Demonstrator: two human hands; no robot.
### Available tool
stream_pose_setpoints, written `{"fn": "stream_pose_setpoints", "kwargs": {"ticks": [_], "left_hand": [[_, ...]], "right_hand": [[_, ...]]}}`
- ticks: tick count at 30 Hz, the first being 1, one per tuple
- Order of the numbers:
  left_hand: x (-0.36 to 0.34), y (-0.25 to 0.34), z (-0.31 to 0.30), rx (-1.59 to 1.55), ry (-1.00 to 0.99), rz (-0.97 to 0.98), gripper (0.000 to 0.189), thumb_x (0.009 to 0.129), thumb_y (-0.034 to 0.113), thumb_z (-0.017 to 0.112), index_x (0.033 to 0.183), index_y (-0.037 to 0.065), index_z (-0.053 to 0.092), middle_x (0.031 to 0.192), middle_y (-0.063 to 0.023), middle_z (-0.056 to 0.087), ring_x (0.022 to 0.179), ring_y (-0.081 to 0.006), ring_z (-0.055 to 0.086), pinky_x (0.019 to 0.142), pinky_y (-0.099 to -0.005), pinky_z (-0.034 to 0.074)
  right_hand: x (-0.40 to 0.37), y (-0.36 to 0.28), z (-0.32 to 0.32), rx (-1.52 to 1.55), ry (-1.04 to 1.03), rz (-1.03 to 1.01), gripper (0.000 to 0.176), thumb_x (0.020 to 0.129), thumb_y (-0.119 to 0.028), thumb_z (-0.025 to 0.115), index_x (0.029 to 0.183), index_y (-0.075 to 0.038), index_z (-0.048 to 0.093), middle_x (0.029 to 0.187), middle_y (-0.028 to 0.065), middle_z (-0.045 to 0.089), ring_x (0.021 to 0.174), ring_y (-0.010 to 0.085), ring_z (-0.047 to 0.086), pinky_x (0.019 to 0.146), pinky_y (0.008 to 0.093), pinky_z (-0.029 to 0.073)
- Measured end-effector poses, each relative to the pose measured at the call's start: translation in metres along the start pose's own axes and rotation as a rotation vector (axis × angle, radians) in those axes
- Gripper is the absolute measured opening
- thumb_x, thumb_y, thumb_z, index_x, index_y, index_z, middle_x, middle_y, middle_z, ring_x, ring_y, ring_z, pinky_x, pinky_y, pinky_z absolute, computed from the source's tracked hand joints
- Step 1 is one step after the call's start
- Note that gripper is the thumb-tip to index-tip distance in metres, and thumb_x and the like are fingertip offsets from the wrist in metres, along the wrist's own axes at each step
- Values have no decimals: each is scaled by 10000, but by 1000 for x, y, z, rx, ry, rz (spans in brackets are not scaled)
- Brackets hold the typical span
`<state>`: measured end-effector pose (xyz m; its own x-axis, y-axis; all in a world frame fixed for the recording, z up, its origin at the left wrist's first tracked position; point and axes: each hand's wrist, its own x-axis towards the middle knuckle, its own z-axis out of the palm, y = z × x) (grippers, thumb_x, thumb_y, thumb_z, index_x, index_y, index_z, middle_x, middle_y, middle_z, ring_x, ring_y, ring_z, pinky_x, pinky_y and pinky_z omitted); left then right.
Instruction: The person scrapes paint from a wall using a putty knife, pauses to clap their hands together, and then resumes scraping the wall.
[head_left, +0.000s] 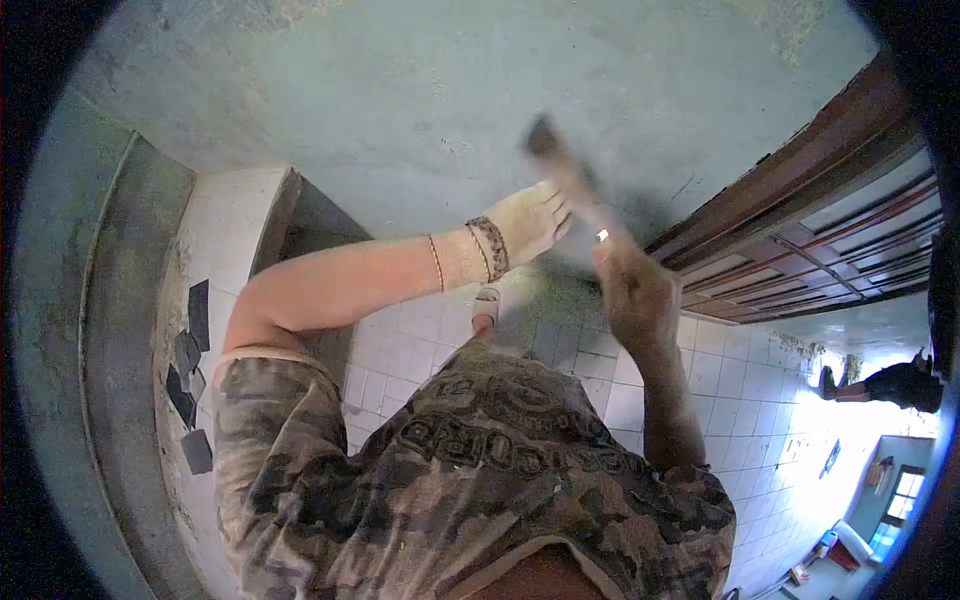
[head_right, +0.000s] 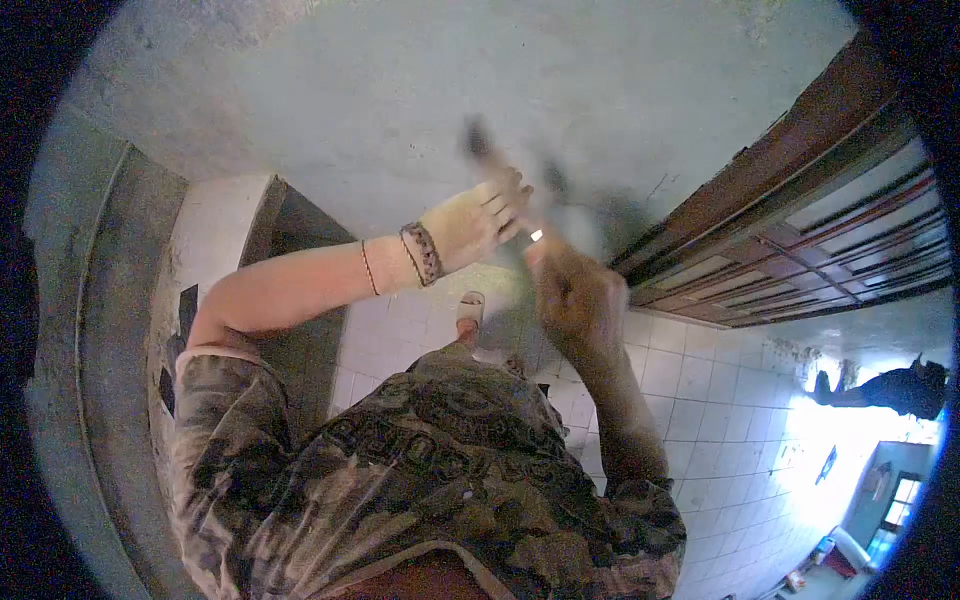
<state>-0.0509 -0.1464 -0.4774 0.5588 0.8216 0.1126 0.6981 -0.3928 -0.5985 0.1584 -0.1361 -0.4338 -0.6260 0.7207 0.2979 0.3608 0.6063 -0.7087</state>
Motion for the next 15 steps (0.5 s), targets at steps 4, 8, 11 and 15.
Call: {"fn": "stream_pose_setpoints", "kwargs": {"ticks": [4, 8, 11, 15], "left_hand": [[-6, 2, 19, 232, -97, 26, 461, 877, 323, 467, 1252, 62, 529, 1426, -140, 423, 1348, -314, 353, 1167, -504, 144], [-9, 4, -4, 80, -19, 46, 415, 869, 293, 478, 1210, 77, 573, 1421, -137, 433, 1332, -315, 374, 1170, -488, 172], [-12, -3, -26, 7, -31, 114, 408, 872, 280, 473, 1223, 96, 569, 1417, -149, 432, 1310, -341, 389, 1155, -488, 228], [-10, 3, -18, -334, 76, -22, 402, 857, 228, 488, 1235, 115, 568, 1426, -140, 423, 1304, -331, 401, 1129, -487, 284]], "right_hand": [[-5, -10, -1, 140, 49, 17, 322, 898, -141, 619, 1171, 28, 623, 848, 119, 688, 729, 114, 616, 667, 285, 504], [0, 13, 0, 29, 72, -138, 327, 927, -185, 579, 1190, 5, 625, 780, 60, 651, 648, 85, 546, 600, 243, 474], [3, 9, -3, 146, 119, 234, 324, 941, -218, 556, 1200, -39, 633, 756, 75, 659, 656, 78, 561, 587, 240, 466], [-14, 0, 2, 155, 85, -138, 314, 952, -195, 547, 1206, -29, 627, 815, 63, 667, 669, 67, 553, 580, 239, 467]]}}
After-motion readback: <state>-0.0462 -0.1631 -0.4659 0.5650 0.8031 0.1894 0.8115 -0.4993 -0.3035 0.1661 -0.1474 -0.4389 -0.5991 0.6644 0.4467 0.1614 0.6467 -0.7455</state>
